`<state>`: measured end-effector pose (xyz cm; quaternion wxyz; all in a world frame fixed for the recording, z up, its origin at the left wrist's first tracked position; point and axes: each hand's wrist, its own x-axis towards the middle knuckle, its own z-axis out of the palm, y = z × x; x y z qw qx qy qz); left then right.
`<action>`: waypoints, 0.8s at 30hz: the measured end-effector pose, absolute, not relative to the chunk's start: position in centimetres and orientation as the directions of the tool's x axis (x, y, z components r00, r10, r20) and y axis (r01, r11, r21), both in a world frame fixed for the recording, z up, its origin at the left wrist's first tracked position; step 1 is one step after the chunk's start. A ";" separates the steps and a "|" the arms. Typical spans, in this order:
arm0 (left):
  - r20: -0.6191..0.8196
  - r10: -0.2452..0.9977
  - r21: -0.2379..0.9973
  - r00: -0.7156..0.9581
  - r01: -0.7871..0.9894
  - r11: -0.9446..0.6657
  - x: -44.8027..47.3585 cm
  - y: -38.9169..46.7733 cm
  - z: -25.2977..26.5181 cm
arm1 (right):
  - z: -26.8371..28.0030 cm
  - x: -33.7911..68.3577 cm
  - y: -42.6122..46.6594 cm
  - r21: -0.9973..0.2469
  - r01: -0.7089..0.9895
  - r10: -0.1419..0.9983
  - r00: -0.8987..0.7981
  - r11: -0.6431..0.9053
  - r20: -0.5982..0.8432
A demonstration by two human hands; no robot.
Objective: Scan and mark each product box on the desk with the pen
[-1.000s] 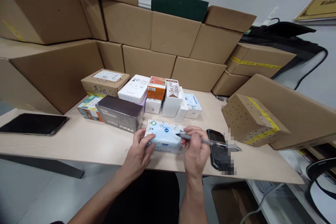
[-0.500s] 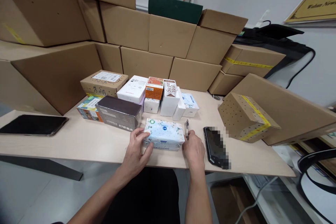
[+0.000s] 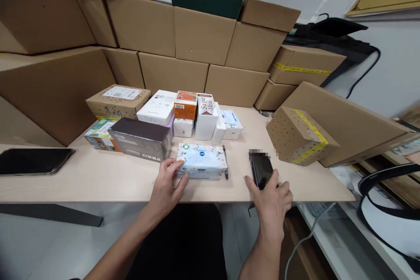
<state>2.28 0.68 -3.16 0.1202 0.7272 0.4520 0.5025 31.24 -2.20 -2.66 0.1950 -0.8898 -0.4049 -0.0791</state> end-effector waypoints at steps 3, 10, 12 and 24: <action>0.628 0.774 0.636 0.077 0.523 -0.567 2.3 0.6 -3.1 | -3.6 32.2 -1.3 -0.291 0.757 0.723 0.650 -0.585 0.235; 0.616 0.785 0.642 0.063 0.537 -0.547 2.3 0.5 -3.2 | -4.8 31.6 -1.6 -0.435 0.812 0.628 0.579 -0.388 0.520; 0.640 0.767 0.626 0.047 0.547 -0.556 2.2 0.4 -3.2 | -4.4 30.3 -2.6 -0.495 0.812 0.580 0.574 -0.309 0.578; 0.842 0.503 0.402 0.195 0.395 -0.826 1.2 -0.6 -3.2 | -2.0 17.9 -6.8 -0.534 0.806 0.567 0.324 0.254 0.757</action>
